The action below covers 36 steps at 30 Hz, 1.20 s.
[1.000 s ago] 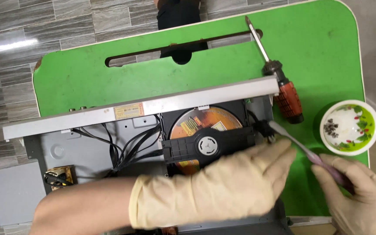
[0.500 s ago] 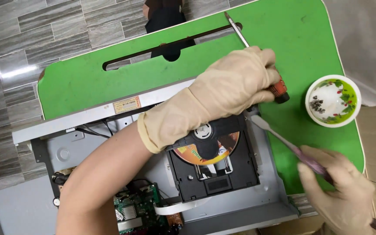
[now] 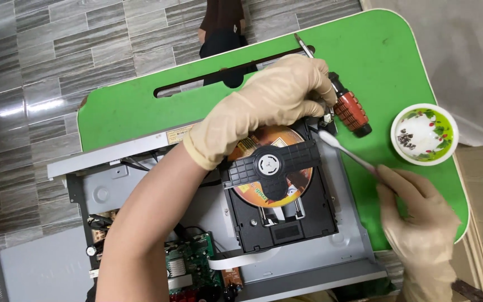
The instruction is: Cleaning the internal components of a DVD player's optical drive using a screwdriver and a toothbrush.
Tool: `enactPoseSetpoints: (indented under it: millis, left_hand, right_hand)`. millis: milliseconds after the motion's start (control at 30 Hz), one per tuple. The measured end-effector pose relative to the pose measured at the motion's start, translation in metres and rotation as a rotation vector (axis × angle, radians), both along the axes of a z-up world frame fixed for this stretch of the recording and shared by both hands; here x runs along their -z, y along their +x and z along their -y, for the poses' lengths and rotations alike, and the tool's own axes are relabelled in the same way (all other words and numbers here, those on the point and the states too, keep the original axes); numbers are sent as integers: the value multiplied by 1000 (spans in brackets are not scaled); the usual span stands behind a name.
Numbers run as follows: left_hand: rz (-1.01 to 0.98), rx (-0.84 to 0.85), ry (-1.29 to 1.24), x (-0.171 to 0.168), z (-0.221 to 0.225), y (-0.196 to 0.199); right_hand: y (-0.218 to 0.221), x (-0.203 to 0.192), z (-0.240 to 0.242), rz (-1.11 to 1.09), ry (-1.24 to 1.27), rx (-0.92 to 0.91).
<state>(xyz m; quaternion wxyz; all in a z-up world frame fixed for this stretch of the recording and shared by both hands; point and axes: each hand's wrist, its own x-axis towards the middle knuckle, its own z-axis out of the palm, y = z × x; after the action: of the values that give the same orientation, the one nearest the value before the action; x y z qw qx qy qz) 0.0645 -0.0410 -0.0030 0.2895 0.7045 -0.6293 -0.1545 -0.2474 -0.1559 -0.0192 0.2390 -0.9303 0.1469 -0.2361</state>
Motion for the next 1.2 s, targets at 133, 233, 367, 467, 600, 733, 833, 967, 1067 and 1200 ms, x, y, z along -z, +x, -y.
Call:
enactPoseSetpoints:
  millis: [133,233,367,467,600,733,833,967,1067,1200]
  left_hand:
    - [-158,-84,167,-21,1,-1]
    - [-186,-106,224,-23,0,-2]
    - [-105,-18,44,-9,-4,2]
    - [-165,-69,153,-16,-3,-10]
    - [-159,-89,147,-18,-4,-10]
    - [-199,-55,125,-13,-3,-6]
    - [-191,-32,113,-10,0,-5]
    - [-232,-71,158,-17,-2,-6]
    - [-209,-63,195,-18,-2,-5]
    - [-218,-76,188,-14,-1,-6]
  right_hand:
    - [-13,-7,-4,-17,136,115]
    - [-1,3,6,50,152,9]
    - [1,7,-4,56,215,-103]
    - [-16,-14,-19,-224,292,228]
    - [-15,-18,-25,-155,220,239]
    - [-14,2,-18,-78,221,134]
    - [-19,-4,-25,-65,185,147]
    - [-16,4,-14,51,105,62]
    - [1,13,-11,106,193,9]
    - [-7,9,-8,46,136,55]
